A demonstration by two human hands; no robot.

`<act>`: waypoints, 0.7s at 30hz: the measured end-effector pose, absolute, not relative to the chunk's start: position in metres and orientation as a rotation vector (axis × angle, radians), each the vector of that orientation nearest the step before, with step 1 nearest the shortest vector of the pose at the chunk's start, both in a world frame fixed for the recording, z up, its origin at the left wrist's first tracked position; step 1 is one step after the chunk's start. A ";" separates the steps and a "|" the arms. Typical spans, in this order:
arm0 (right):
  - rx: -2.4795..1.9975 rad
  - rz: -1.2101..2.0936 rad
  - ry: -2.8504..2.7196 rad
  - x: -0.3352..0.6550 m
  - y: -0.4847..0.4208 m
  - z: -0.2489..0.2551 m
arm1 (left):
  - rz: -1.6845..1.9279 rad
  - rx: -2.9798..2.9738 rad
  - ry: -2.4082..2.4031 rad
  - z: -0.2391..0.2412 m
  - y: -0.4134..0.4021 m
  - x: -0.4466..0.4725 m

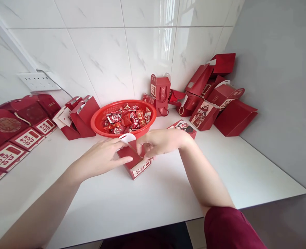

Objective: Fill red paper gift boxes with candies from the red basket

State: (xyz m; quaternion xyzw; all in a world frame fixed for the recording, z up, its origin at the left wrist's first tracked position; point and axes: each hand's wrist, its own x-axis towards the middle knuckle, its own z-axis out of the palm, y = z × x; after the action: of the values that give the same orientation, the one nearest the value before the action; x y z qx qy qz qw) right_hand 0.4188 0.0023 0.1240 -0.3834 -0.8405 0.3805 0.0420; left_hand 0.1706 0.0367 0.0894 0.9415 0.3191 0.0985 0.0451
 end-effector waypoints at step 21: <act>-1.250 0.478 -2.877 0.344 -0.005 0.086 | 0.098 2.745 0.838 0.075 0.036 0.172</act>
State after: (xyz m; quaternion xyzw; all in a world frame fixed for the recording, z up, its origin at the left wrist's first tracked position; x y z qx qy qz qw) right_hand 0.3436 -0.0055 0.0860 -0.3940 -0.9066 0.1505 -0.0157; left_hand 0.1717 0.0363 0.0750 0.9472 0.2893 0.0339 0.1343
